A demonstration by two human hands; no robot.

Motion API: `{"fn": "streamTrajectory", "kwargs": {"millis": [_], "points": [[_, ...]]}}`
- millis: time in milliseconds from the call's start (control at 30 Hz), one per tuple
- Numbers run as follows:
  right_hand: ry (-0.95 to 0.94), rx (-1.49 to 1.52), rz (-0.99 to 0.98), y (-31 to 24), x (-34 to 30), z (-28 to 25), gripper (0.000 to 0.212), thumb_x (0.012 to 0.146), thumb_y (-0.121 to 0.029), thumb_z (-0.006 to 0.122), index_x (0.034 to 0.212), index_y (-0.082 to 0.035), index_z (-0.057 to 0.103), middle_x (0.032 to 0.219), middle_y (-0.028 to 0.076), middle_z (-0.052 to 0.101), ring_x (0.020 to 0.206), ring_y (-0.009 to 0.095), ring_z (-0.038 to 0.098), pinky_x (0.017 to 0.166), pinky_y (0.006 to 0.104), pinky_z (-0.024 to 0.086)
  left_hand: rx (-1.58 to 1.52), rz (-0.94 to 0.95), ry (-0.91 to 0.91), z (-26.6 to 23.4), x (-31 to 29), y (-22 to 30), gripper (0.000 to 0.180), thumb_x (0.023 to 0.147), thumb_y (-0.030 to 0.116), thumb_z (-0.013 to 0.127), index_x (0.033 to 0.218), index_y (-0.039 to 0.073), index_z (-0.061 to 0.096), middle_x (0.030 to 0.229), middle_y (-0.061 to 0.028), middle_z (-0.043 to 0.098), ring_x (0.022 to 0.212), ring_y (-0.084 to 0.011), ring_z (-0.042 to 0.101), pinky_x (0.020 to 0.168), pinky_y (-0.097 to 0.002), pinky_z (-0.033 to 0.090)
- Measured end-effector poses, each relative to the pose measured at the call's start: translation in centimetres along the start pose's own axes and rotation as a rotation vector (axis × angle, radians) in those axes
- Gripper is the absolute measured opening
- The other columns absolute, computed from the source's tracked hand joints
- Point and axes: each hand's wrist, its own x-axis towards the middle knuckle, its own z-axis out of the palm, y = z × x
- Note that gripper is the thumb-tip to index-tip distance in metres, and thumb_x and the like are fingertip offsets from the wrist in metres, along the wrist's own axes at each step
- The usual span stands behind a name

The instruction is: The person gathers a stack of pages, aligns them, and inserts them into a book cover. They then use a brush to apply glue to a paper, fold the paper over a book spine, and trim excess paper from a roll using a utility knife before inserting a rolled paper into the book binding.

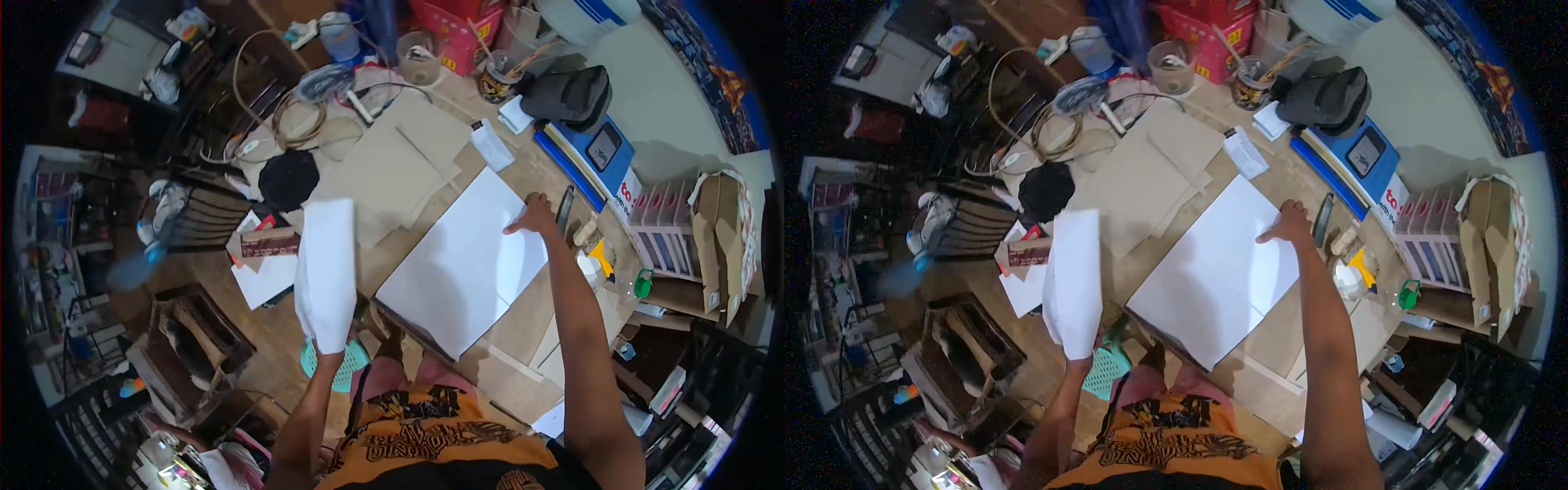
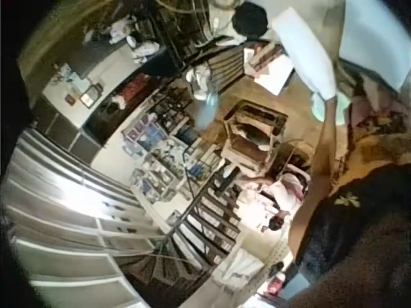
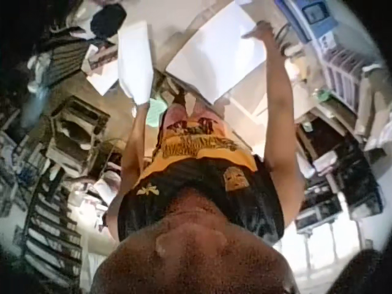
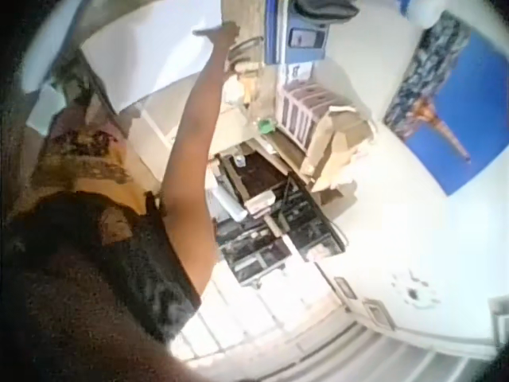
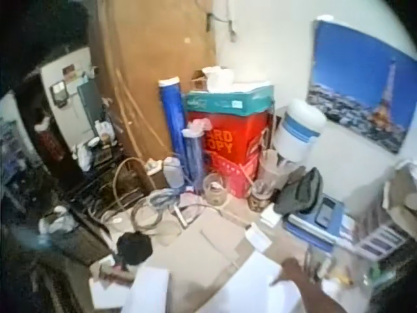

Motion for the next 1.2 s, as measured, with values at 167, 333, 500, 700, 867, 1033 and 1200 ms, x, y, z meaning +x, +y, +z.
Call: {"fn": "streamTrajectory", "kwargs": {"millis": [167,333,500,700,867,1033,1200], "points": [[0.043,0.005,-0.013,1.9,1.2,1.9,0.106,0.034,-0.048,0.088,0.116,0.007,0.048,0.126,0.026,0.04,0.105,0.039,0.054,0.091,0.0391,0.046,0.465,0.019,-0.072,6.1,14.1,5.7,0.046,0.092,0.032,0.054,0.116,-0.006,0.053,0.096,-0.0183,0.065,0.088,-0.0308,0.062,0.081,-0.0382,0.048],[-0.111,0.049,-0.006,1.4,0.8,0.1,0.114,0.039,-0.047,0.089,0.126,0.006,0.038,0.128,0.026,0.047,0.107,0.036,0.057,0.091,0.0375,0.047,0.407,0.391,-0.144,12.7,30.2,10.7,0.049,0.083,0.032,0.064,0.095,-0.015,0.058,0.088,-0.0277,0.064,0.084,-0.0308,0.064,0.074,-0.0399,0.048],[-0.117,0.141,-0.205,1.0,-2.8,-2.4,0.061,0.054,-0.046,0.08,0.097,-0.004,0.065,0.096,0.015,0.066,0.092,0.032,0.062,0.08,0.0393,0.048,0.651,0.403,-0.019,15.0,35.9,12.4,0.051,0.074,0.024,0.073,0.103,-0.014,0.054,0.096,-0.0277,0.062,0.09,-0.0388,0.061,0.079,-0.0404,0.047],[-0.087,0.197,-0.326,0.3,-10.4,-5.1,0.037,0.069,-0.035,0.071,0.094,-0.009,0.068,0.092,0.016,0.066,0.09,0.034,0.062,0.078,0.0426,0.049,0.76,0.694,0.264,15.5,28.4,10.6,0.058,0.075,0.011,0.068,0.121,-0.012,0.042,0.116,-0.027,0.052,0.108,-0.0395,0.051,0.095,-0.0416,0.038],[0.2,0.321,-0.249,0.1,-21.6,-3.6,0.033,0.074,-0.026,0.067,0.095,-0.003,0.061,0.084,0.022,0.064,0.083,0.039,0.06,0.075,0.0471,0.047,0.599,0.61,0.038,13.8,14.4,6.7,0.055,0.077,0.01,0.063,0.124,-0.01,0.04,0.12,-0.0256,0.047,0.114,-0.038,0.044,0.102,-0.042,0.032],[0.409,0.504,0.099,-0.1,-30.6,-1.0,0.033,0.074,-0.022,0.066,0.095,0.003,0.06,0.083,0.025,0.063,0.078,0.039,0.062,0.073,0.0437,0.049,0.705,0.486,-0.213,10.8,4.5,-0.9,0.06,0.08,0.025,0.063,0.125,-0.007,0.041,0.121,-0.0258,0.047,0.114,-0.0415,0.044,0.099,-0.0473,0.033],[0.566,0.787,0.235,-1.1,-36.7,4.5,0.031,0.074,-0.018,0.067,0.092,0.007,0.061,0.075,0.018,0.064,0.067,0.025,0.061,0.064,0.0358,0.047,0.785,0.663,-0.383,9.3,1.2,-1.3,0.055,0.079,0.027,0.064,0.124,0.001,0.044,0.124,-0.0202,0.046,0.115,-0.0375,0.043,0.095,-0.0492,0.035]]}}
